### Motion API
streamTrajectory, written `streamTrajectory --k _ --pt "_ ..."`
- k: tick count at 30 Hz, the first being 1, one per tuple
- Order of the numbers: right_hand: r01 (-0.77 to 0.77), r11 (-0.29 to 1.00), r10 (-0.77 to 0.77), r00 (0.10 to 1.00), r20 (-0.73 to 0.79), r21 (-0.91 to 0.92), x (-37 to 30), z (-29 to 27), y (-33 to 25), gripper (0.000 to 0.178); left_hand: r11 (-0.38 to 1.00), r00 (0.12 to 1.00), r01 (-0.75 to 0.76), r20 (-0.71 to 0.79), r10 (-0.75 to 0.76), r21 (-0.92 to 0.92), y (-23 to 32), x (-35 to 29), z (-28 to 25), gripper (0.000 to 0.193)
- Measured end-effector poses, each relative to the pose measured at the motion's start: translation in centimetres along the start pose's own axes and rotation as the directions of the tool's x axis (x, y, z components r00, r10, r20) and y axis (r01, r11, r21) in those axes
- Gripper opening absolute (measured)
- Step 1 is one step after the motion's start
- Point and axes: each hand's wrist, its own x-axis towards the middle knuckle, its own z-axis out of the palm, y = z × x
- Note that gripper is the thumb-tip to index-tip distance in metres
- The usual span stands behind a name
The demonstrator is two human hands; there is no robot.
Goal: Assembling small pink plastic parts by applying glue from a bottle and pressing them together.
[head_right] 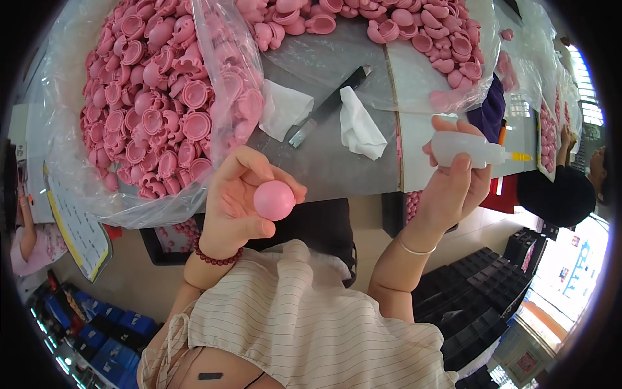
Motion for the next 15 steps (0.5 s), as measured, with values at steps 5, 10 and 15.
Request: streamTrajectory --k 5,10,15 --pt "-0.002 0.995 0.001 1.0 0.012 0.1 -0.2 1.5 1.2 0.036 0.999 0.999 0.042 -0.007 -0.042 -0.033 0.8 0.4 0.6 0.054" --pt "-0.208 0.976 0.205 0.977 0.052 0.067 -0.6 2.3 1.8 0.035 0.995 0.999 -0.028 -0.029 0.031 0.095 0.7 -1.0 0.1 0.047" --pt "-0.257 0.948 0.277 0.957 -0.085 0.189 -1.5 1.5 2.3 0.034 0.99 0.966 0.016 0.254 -0.052 0.142 4.2 -3.7 -0.4 0.035"
